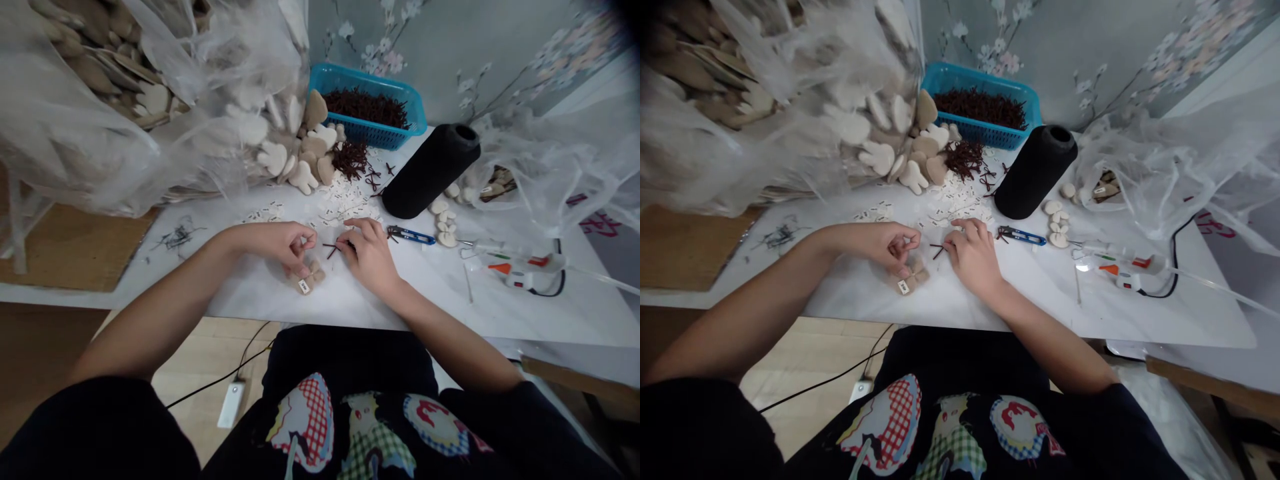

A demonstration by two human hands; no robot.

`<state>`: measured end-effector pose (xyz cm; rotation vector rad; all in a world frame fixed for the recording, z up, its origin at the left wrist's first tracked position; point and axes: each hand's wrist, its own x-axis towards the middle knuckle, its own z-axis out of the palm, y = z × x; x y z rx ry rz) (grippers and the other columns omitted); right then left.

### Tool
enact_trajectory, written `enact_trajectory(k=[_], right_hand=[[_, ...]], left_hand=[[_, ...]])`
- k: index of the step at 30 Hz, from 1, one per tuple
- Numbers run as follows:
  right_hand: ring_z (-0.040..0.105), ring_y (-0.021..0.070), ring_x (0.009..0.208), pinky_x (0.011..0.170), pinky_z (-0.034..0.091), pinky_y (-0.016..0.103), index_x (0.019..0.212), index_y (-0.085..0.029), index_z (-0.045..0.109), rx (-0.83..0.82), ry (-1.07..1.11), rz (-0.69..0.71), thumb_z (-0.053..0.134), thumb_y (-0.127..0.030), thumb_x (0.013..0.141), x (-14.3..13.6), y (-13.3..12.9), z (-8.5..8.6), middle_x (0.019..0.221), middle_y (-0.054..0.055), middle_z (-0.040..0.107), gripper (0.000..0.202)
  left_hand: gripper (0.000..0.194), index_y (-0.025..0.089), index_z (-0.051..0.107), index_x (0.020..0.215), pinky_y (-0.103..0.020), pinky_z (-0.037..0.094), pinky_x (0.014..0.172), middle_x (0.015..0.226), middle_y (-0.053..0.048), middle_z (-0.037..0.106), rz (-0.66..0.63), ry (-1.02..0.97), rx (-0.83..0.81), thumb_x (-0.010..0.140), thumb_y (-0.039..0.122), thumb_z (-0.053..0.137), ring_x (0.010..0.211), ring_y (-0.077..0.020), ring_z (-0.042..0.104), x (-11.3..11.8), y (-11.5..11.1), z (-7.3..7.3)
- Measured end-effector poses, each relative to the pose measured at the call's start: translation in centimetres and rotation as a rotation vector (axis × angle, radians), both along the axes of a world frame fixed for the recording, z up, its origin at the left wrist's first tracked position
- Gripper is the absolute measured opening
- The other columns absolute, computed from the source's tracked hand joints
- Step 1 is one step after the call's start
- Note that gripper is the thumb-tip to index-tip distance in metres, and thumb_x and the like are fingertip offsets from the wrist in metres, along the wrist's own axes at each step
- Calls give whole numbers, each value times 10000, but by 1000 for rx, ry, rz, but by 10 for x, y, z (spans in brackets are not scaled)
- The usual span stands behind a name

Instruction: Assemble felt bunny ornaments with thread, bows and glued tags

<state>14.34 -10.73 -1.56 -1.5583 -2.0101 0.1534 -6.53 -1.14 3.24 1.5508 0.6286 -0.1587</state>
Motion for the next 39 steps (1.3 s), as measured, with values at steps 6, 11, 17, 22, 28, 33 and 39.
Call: enact_trajectory(k=[6, 11, 17, 22, 28, 33, 39], right_hand=[[454, 330, 1180, 949, 444, 532, 902, -217, 658, -24, -3, 29, 513, -214, 934, -1, 2, -2, 1171, 123, 615, 149], [503, 291, 1109, 986, 430, 516, 902, -238, 642, 40, 120, 28, 502, -214, 935, 1, -3, 5, 1075, 97, 619, 146], [494, 246, 1135, 1017, 424, 471, 948, -274, 626, 35, 219, 116, 500, -257, 955, -13, -22, 14, 1065, 64, 613, 127], [491, 255, 1119, 978, 450, 453, 943, -263, 643, -45, 165, 160, 512, -273, 956, -24, -29, 5, 1053, 70, 632, 133], [494, 275, 1116, 949, 451, 472, 933, -268, 656, -61, 110, 161, 516, -289, 952, -26, -30, 1, 1057, 71, 640, 143], [477, 271, 1102, 962, 428, 466, 920, -245, 658, -60, 83, 179, 518, -253, 943, -29, -31, 2, 1052, 75, 643, 142], [481, 267, 1078, 941, 424, 455, 912, -246, 659, -33, 86, 155, 531, -258, 942, -28, -31, 4, 1053, 71, 650, 132]], left_hand=[[424, 206, 423, 697, -184, 408, 421, 572, 3, 669, -33, -61, -47, 600, 241, 834, 475, -152, 620, -1, 2, -5], [396, 197, 478, 676, -212, 430, 428, 572, -22, 673, 40, -62, -89, 537, 197, 850, 491, -187, 636, -1, 1, -1], [360, 192, 528, 691, -201, 430, 419, 560, -7, 669, 41, -116, -66, 526, 175, 847, 477, -183, 644, 0, 1, -3], [348, 211, 486, 732, -217, 472, 434, 601, -17, 705, -24, -92, -86, 597, 203, 808, 506, -202, 672, 1, 2, -8], [456, 213, 455, 674, -272, 510, 441, 586, -30, 696, 98, 21, -101, 452, 155, 849, 512, -248, 677, 6, -2, -3], [431, 224, 429, 734, -283, 544, 474, 611, -39, 709, 33, -23, -63, 552, 194, 818, 553, -239, 689, 4, -1, -6], [401, 220, 405, 790, -275, 559, 497, 646, -33, 717, -33, -40, -22, 645, 204, 778, 577, -214, 696, 3, 1, -10]])
